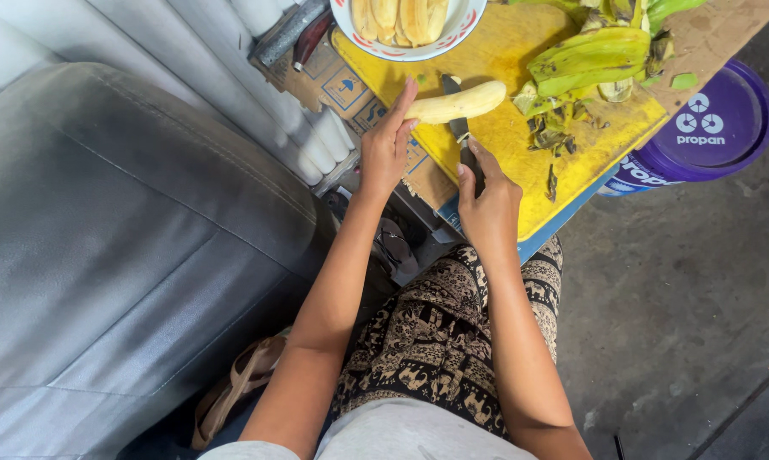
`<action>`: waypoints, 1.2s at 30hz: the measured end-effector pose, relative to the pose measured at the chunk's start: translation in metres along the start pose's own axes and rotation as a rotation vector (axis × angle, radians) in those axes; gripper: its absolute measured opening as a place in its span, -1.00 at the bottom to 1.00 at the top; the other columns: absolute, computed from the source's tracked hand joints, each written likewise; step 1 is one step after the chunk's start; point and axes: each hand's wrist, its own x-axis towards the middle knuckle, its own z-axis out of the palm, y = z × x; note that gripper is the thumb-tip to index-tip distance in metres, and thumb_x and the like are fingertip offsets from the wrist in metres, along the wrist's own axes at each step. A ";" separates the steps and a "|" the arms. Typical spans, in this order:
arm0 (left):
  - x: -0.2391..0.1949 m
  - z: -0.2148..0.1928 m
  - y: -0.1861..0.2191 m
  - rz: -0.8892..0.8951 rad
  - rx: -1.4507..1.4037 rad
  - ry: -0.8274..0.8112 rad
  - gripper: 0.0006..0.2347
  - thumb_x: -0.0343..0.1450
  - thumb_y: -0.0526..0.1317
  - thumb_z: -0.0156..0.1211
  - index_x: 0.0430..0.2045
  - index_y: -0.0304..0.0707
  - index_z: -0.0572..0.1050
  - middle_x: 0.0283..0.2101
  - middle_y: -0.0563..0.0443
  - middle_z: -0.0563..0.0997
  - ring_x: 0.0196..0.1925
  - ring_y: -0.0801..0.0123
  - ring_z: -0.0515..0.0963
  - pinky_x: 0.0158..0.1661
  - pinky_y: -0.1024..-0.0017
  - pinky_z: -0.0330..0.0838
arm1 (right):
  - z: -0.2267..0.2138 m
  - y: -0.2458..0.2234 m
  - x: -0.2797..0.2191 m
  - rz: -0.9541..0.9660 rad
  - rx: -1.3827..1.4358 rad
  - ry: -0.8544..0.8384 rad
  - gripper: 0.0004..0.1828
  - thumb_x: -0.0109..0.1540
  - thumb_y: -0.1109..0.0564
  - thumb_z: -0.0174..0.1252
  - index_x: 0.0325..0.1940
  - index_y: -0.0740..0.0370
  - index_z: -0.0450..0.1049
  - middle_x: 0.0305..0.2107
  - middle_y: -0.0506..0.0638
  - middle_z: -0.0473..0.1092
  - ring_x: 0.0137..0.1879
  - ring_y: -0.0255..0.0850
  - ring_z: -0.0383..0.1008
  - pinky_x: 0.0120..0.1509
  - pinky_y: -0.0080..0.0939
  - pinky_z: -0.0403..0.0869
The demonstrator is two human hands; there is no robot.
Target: The person peels and slices several bananas on a yellow cutting board using a small knife, placing the peeled fruit into a white plate.
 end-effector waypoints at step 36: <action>-0.004 0.027 0.010 -0.123 -0.719 0.096 -0.07 0.49 0.42 -0.18 0.50 0.00 -0.60 0.64 -0.15 -0.50 0.71 -0.02 -0.28 0.61 0.03 -0.39 | 0.037 -0.018 -0.012 -0.080 -0.084 -0.010 -0.59 0.33 0.24 0.16 0.27 0.41 0.41 -0.18 0.48 0.50 -0.13 0.34 0.57 -0.09 0.15 0.51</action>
